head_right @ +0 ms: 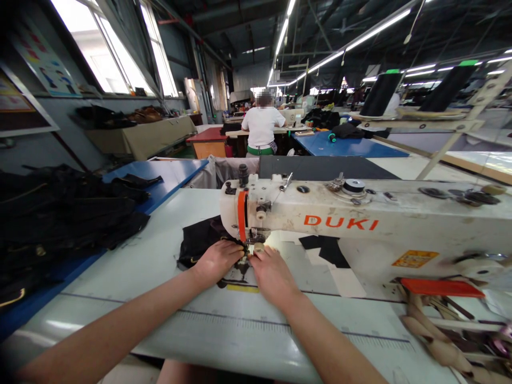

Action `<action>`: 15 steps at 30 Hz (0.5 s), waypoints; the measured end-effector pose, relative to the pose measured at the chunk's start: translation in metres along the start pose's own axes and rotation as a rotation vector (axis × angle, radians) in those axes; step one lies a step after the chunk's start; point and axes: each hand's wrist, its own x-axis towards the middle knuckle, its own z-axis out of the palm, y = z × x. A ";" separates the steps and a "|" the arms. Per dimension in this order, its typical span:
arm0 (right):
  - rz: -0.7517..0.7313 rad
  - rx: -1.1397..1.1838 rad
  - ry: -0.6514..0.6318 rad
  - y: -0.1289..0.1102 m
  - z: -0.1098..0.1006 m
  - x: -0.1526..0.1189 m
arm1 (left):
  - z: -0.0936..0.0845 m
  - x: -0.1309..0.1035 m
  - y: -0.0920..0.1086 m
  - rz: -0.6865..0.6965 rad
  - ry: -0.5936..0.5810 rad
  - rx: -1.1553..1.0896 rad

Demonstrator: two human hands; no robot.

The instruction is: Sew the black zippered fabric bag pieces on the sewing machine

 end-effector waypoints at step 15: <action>0.075 0.083 0.054 -0.002 -0.003 -0.002 | 0.006 0.000 -0.005 -0.028 0.034 -0.085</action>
